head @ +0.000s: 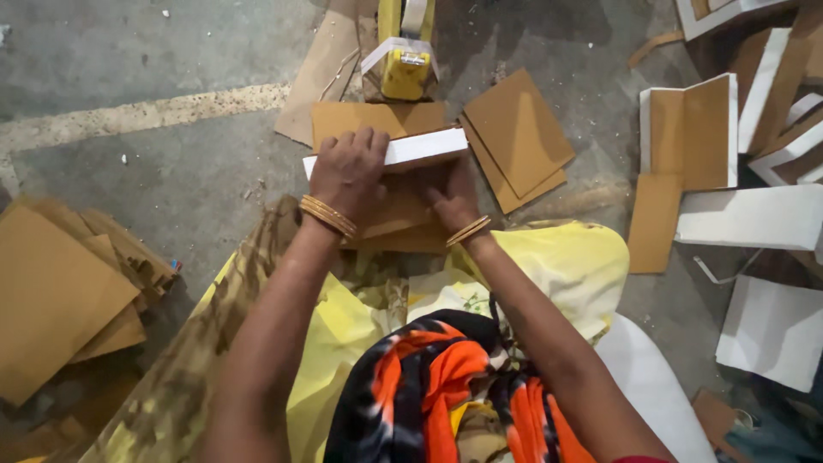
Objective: The person assembles small cardboard boxes by folding flaps and securing them with adhesive tape. They repeatedly pick up flat cardboard pieces, fold them into box shapes, and apply tape to seal the edges.
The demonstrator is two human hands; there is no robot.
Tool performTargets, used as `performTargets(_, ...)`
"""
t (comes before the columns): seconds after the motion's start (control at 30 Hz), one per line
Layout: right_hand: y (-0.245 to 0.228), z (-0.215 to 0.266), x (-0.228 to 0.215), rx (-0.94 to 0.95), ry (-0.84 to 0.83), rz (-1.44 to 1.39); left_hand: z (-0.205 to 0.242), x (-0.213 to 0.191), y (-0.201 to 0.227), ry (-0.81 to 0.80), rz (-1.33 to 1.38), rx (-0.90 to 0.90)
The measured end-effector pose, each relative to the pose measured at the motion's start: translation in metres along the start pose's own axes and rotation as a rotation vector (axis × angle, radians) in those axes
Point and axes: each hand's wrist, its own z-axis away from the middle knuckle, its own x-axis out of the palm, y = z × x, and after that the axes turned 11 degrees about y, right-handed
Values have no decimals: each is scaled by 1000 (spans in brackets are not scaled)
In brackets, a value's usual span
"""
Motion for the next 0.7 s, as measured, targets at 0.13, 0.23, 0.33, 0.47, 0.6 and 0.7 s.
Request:
performTargets(0.13, -4, 5, 13, -43, 79, 169, 3, 1, -3, 60, -57, -7)
performTargets(0.23, -8, 5, 18, -45, 63, 263, 6, 4, -1, 92, -94, -61)
performTargets(0.33, -13, -8, 10, 45, 10, 105, 4, 4, -4, 108, -54, -78)
performTargets(0.47, -8, -68, -17, 207, 23, -323, 5, 6, -10, 115, -36, -80)
performTargets(0.6, -6, -151, -18, 274, 4, -152, 6, 8, -10, 100, -23, -105)
performTargets(0.7, -20, -200, 13, 443, -169, -37, 6, 6, -9, 142, 6, -99)
